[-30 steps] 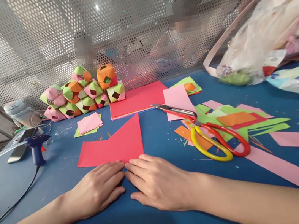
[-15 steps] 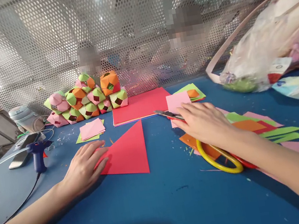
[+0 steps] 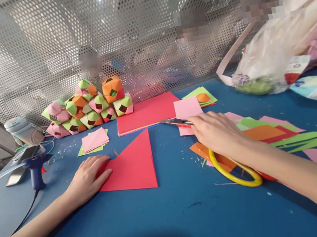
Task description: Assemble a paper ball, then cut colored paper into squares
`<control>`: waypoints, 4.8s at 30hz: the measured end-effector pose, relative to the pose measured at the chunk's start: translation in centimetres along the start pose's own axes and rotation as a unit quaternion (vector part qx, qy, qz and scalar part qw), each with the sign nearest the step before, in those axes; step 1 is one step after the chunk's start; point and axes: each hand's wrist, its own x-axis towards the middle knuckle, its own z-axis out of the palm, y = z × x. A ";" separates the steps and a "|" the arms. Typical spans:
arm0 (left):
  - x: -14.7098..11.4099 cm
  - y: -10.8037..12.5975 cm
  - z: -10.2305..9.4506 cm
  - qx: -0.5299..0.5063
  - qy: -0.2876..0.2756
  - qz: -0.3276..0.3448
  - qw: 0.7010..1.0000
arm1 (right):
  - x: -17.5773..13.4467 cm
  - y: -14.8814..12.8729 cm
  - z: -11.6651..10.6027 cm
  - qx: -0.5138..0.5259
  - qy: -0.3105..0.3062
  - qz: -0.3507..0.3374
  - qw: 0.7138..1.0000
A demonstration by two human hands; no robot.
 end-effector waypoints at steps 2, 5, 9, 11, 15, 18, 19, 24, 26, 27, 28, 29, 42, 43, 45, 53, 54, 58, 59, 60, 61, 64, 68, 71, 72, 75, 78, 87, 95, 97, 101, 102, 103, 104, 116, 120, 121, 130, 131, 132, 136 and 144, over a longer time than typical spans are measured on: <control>-0.1 0.1 -0.1 0.012 0.003 0.009 1.000 | 0.0 -0.2 -0.7 0.017 0.009 0.006 1.000; -0.1 0.2 -0.2 0.020 0.013 0.009 1.000 | -0.2 -1.4 -2.0 0.071 0.013 0.025 0.997; -0.1 0.1 -0.3 -0.002 0.032 -0.005 0.999 | -1.2 -3.9 -3.6 0.219 -0.029 0.055 0.974; 0.0 0.1 -0.4 -0.023 0.037 -0.012 0.999 | -2.2 -4.7 -4.0 0.238 -0.040 0.044 0.969; 0.0 0.4 -0.8 -0.076 0.047 -0.029 0.996 | -4.5 -5.4 -4.5 0.209 -0.018 0.007 0.978; 0.0 0.8 -1.0 -0.100 0.056 -0.041 0.993 | -5.6 -5.7 -5.1 0.182 -0.016 -0.025 0.983; 0.0 0.9 -1.0 -0.104 0.057 -0.045 0.992 | -5.8 -5.8 -5.4 0.174 -0.015 -0.043 0.984; -0.4 0.9 -0.7 -0.114 0.058 -0.066 0.990 | -6.7 -6.0 -6.6 0.167 -0.009 -0.116 0.979; -0.5 0.8 -0.7 -0.106 0.053 -0.078 0.990 | -7.2 -5.8 -6.9 0.175 -0.008 -0.137 0.975; -0.6 0.8 -0.7 -0.089 0.052 -0.080 0.991 | -7.4 -5.7 -7.0 0.180 -0.008 -0.145 0.973; -0.6 0.9 -0.9 -0.062 0.053 -0.077 0.994 | -7.6 -5.7 -7.0 0.185 -0.009 -0.146 0.972; -0.5 0.9 -1.1 -0.031 0.056 -0.067 0.996 | -7.7 -5.6 -7.0 0.190 -0.011 -0.142 0.972; 2.8 1.8 -1.0 -0.039 -0.217 0.201 0.954 | -7.4 -6.1 -6.1 0.204 -0.022 -0.117 0.972; 2.5 1.7 -0.8 -0.034 -0.212 0.191 0.958 | -7.1 -6.1 -6.1 0.206 -0.023 -0.118 0.971; 1.6 1.6 -0.8 -0.017 -0.200 0.168 0.965 | -6.1 -6.2 -5.9 0.211 -0.031 -0.124 0.969; -0.5 2.1 -2.3 0.020 -0.187 0.098 0.977 | -3.1 -6.4 -4.2 0.260 -0.088 -0.144 0.951; -0.4 2.0 -2.3 0.019 -0.186 0.102 0.977 | -3.3 -6.3 -4.1 0.266 -0.088 -0.143 0.949; 0.3 1.1 -2.2 0.015 -0.171 0.114 0.979 | -4.3 -5.5 -4.3 0.291 -0.091 -0.141 0.942; 0.3 0.9 -2.1 0.013 -0.166 0.117 0.979 | -4.5 -5.3 -4.5 0.295 -0.093 -0.141 0.940; 0.4 0.8 -1.9 0.010 -0.163 0.123 0.979 | -4.6 -5.2 -4.6 0.300 -0.097 -0.143 0.938; 0.3 0.7 -1.8 0.008 -0.162 0.131 0.978 | -4.7 -5.0 -4.8 0.305 -0.100 -0.144 0.936; 0.2 0.6 -1.5 0.008 -0.171 0.158 0.973 | -4.7 -4.7 -5.2 0.324 -0.121 -0.143 0.927; 0.2 0.6 -1.3 0.008 -0.187 0.180 0.966 | -4.6 -4.4 -5.6 0.351 -0.146 -0.137 0.915; 0.2 0.7 -1.2 0.010 -0.189 0.184 0.965 | -4.7 -4.3 -5.6 0.365 -0.142 -0.141 0.909; 0.2 0.7 -1.2 0.012 -0.189 0.183 0.965 | -4.7 -4.2 -5.5 0.370 -0.141 -0.143 0.907; 0.2 0.7 -1.2 0.016 -0.187 0.183 0.965 | -4.8 -4.2 -5.3 0.381 -0.134 -0.147 0.903; 0.1 0.7 -1.1 0.020 -0.187 0.186 0.964 | -4.8 -4.1 -5.1 0.389 -0.128 -0.150 0.900; 0.3 0.8 -1.2 0.014 -0.181 0.182 0.967 | -4.7 -4.2 -5.6 0.397 -0.159 -0.129 0.895; 0.2 0.8 -1.2 0.002 -0.177 0.179 0.968 | -4.9 -4.6 -5.6 0.394 -0.145 -0.133 0.898; 0.2 0.8 -1.2 0.006 -0.180 0.180 0.967 | -5.0 -4.6 -5.7 0.389 -0.151 -0.133 0.899; 0.3 0.8 -1.2 0.010 -0.186 0.176 0.967 | -5.4 -4.9 -6.0 0.373 -0.150 -0.135 0.906; 0.3 0.8 -1.2 0.010 -0.187 0.174 0.967 | -5.6 -5.0 -6.2 0.369 -0.149 -0.133 0.908; 0.3 0.8 -1.2 0.011 -0.189 0.173 0.967 | -5.7 -5.1 -6.4 0.364 -0.148 -0.128 0.911; 0.2 0.8 -1.2 0.011 -0.191 0.172 0.966 | -5.9 -5.2 -6.6 0.360 -0.148 -0.123 0.913; 0.2 1.0 -1.1 0.004 -0.183 0.169 0.969 | -7.5 -7.3 -7.9 0.349 -0.118 -0.092 0.925; 0.2 1.0 -1.1 -0.001 -0.182 0.169 0.969 | -7.6 -7.9 -8.1 0.348 -0.102 -0.082 0.928; 0.2 1.0 -1.1 0.000 -0.182 0.168 0.969 | -7.7 -8.0 -8.2 0.348 -0.100 -0.082 0.928; 0.2 1.0 -1.0 -0.005 -0.178 0.168 0.970 | -7.3 -8.3 -8.4 0.343 -0.097 -0.085 0.930; 0.2 1.0 -1.0 -0.004 -0.177 0.169 0.970 | -7.3 -8.3 -8.4 0.342 -0.102 -0.085 0.930; 0.2 1.0 -1.0 -0.003 -0.176 0.169 0.970 | -7.3 -8.4 -8.4 0.341 -0.105 -0.086 0.930; 0.1 0.9 -0.9 -0.001 -0.178 0.169 0.969 | -7.2 -8.5 -8.4 0.351 -0.102 -0.082 0.927; 0.1 1.0 -1.0 0.000 -0.181 0.169 0.969 | -7.3 -8.7 -8.4 0.349 -0.104 -0.086 0.927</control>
